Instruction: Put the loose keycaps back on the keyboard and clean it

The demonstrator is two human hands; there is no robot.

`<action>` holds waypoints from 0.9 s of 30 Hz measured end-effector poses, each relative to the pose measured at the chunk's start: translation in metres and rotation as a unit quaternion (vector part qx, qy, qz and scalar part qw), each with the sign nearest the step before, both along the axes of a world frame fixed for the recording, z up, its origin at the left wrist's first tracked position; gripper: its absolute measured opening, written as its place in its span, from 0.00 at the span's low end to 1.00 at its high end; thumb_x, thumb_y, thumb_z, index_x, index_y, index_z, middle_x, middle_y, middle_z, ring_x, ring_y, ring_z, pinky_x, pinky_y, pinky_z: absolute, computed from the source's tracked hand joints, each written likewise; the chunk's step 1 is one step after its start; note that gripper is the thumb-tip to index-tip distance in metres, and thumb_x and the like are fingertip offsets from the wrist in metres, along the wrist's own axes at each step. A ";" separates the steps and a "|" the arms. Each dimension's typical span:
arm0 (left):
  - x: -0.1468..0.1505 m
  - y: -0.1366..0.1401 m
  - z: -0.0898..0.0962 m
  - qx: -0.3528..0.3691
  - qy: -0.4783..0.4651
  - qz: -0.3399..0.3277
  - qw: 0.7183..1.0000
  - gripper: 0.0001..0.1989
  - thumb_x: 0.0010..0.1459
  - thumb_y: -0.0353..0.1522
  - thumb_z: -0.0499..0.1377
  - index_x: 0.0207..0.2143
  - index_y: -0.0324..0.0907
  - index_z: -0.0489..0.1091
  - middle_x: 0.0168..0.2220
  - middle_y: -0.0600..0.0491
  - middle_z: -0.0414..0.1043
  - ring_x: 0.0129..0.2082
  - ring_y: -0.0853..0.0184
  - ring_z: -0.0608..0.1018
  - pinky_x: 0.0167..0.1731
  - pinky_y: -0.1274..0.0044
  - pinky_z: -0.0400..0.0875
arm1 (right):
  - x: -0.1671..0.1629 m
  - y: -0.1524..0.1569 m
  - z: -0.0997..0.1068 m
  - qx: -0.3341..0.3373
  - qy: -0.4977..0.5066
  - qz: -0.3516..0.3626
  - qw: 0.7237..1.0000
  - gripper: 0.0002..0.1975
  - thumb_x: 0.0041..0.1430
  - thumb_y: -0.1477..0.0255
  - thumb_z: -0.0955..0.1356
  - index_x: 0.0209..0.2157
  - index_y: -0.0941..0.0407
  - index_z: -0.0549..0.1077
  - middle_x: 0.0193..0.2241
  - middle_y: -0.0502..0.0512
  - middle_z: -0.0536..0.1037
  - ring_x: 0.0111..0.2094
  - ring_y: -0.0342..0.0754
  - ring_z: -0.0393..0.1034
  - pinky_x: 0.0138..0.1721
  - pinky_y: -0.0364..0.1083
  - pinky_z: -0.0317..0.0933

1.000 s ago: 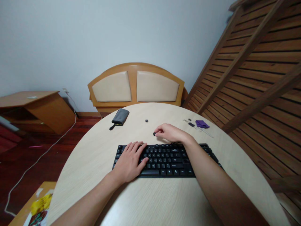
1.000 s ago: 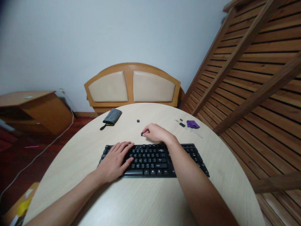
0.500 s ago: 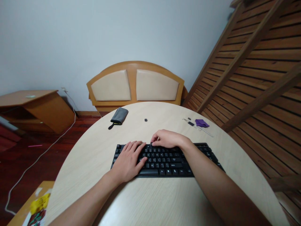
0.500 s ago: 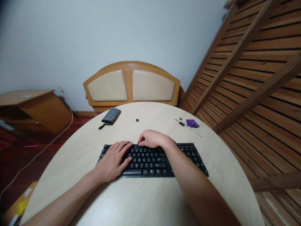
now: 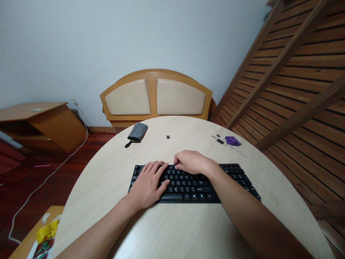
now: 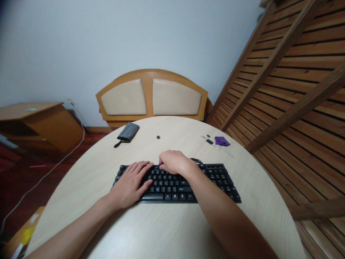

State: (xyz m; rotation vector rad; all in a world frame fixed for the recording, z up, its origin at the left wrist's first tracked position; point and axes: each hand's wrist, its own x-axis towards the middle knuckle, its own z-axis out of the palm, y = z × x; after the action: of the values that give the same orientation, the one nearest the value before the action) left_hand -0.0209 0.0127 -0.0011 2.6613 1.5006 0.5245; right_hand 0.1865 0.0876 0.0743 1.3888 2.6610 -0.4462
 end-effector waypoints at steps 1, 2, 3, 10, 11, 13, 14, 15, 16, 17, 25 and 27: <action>0.000 0.000 0.000 0.003 -0.003 -0.001 1.000 0.25 0.69 0.43 0.50 0.64 0.44 0.60 0.62 0.46 0.65 0.61 0.55 0.67 0.63 0.56 0.59 | -0.001 -0.001 0.000 0.007 -0.006 -0.001 1.000 0.11 0.62 0.67 0.69 0.44 0.52 0.80 0.44 0.58 0.83 0.46 0.54 0.77 0.43 0.45 0.65; 0.000 0.000 0.000 0.005 -0.004 -0.001 1.000 0.25 0.69 0.43 0.51 0.64 0.44 0.60 0.62 0.46 0.66 0.61 0.55 0.67 0.63 0.57 0.59 | -0.002 -0.003 0.000 0.014 -0.013 -0.001 1.000 0.11 0.62 0.68 0.69 0.44 0.53 0.80 0.44 0.58 0.82 0.47 0.55 0.76 0.44 0.46 0.65; 0.000 0.000 0.000 0.005 -0.005 -0.001 1.000 0.25 0.69 0.43 0.51 0.64 0.44 0.60 0.62 0.47 0.66 0.61 0.55 0.67 0.63 0.57 0.59 | -0.004 -0.004 0.000 0.021 -0.019 -0.002 1.000 0.11 0.62 0.68 0.69 0.44 0.53 0.80 0.44 0.59 0.82 0.47 0.55 0.76 0.44 0.46 0.65; -0.001 0.000 -0.001 -0.004 0.000 0.002 1.000 0.25 0.69 0.43 0.51 0.64 0.44 0.60 0.62 0.46 0.65 0.62 0.54 0.67 0.64 0.57 0.58 | -0.016 -0.015 0.002 0.061 -0.057 -0.014 0.996 0.11 0.64 0.71 0.68 0.44 0.58 0.81 0.44 0.67 0.82 0.47 0.60 0.77 0.44 0.49 0.67; -0.001 0.000 -0.001 -0.003 0.000 0.001 1.000 0.25 0.69 0.43 0.51 0.64 0.44 0.60 0.62 0.46 0.65 0.62 0.54 0.67 0.64 0.56 0.58 | -0.016 -0.015 0.003 0.062 -0.059 -0.013 0.996 0.11 0.64 0.71 0.68 0.44 0.58 0.81 0.44 0.67 0.82 0.47 0.60 0.77 0.44 0.49 0.67; 0.000 0.000 0.000 -0.004 0.001 0.002 1.000 0.25 0.69 0.43 0.51 0.64 0.44 0.60 0.63 0.46 0.65 0.62 0.54 0.66 0.64 0.57 0.58 | -0.015 -0.013 0.003 0.059 -0.059 -0.009 0.996 0.11 0.63 0.71 0.68 0.44 0.57 0.81 0.44 0.65 0.82 0.46 0.59 0.77 0.44 0.49 0.67; 0.000 0.000 0.000 -0.004 0.002 0.003 1.000 0.25 0.69 0.43 0.51 0.64 0.43 0.60 0.63 0.46 0.65 0.62 0.54 0.66 0.64 0.57 0.58 | -0.013 -0.011 0.003 0.056 -0.057 -0.006 0.997 0.11 0.62 0.70 0.69 0.43 0.56 0.81 0.43 0.64 0.83 0.46 0.58 0.77 0.43 0.48 0.67; 0.000 0.000 0.000 -0.004 0.003 0.004 1.000 0.25 0.69 0.42 0.51 0.64 0.43 0.60 0.63 0.46 0.65 0.62 0.54 0.66 0.64 0.57 0.58 | -0.012 -0.009 0.002 0.053 -0.054 -0.001 0.997 0.11 0.62 0.68 0.70 0.43 0.54 0.82 0.43 0.61 0.83 0.46 0.57 0.78 0.43 0.47 0.67; 0.000 0.000 0.000 -0.005 0.004 0.004 1.000 0.25 0.69 0.42 0.51 0.64 0.43 0.59 0.63 0.46 0.65 0.62 0.54 0.66 0.64 0.57 0.58 | -0.010 -0.007 0.001 0.049 -0.051 0.003 0.997 0.10 0.62 0.67 0.70 0.43 0.53 0.82 0.42 0.59 0.83 0.46 0.56 0.78 0.42 0.46 0.67; 0.000 0.000 0.000 -0.005 0.005 0.004 1.000 0.25 0.69 0.42 0.51 0.64 0.43 0.59 0.63 0.46 0.65 0.62 0.54 0.66 0.64 0.57 0.58 | -0.009 -0.005 0.000 0.048 -0.049 0.006 0.998 0.10 0.61 0.67 0.70 0.43 0.52 0.82 0.42 0.58 0.84 0.45 0.55 0.78 0.42 0.46 0.67; 0.000 0.000 0.000 -0.006 0.003 0.002 1.000 0.25 0.69 0.43 0.51 0.64 0.44 0.60 0.62 0.46 0.65 0.61 0.54 0.67 0.64 0.56 0.58 | -0.014 -0.010 -0.001 0.072 -0.066 -0.003 0.995 0.10 0.62 0.70 0.69 0.42 0.56 0.82 0.42 0.64 0.83 0.45 0.58 0.78 0.43 0.48 0.67; 0.000 0.000 0.000 -0.004 0.003 0.004 1.000 0.25 0.68 0.43 0.51 0.64 0.43 0.60 0.62 0.46 0.65 0.61 0.54 0.67 0.64 0.56 0.58 | -0.017 -0.013 0.001 0.076 -0.072 -0.002 0.995 0.10 0.63 0.71 0.68 0.42 0.57 0.81 0.42 0.65 0.83 0.46 0.58 0.78 0.44 0.48 0.68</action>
State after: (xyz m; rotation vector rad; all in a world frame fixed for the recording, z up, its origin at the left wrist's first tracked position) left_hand -0.0205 0.0126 -0.0010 2.6548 1.5116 0.5104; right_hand 0.1696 0.0747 0.0749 1.4079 2.6214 -0.1403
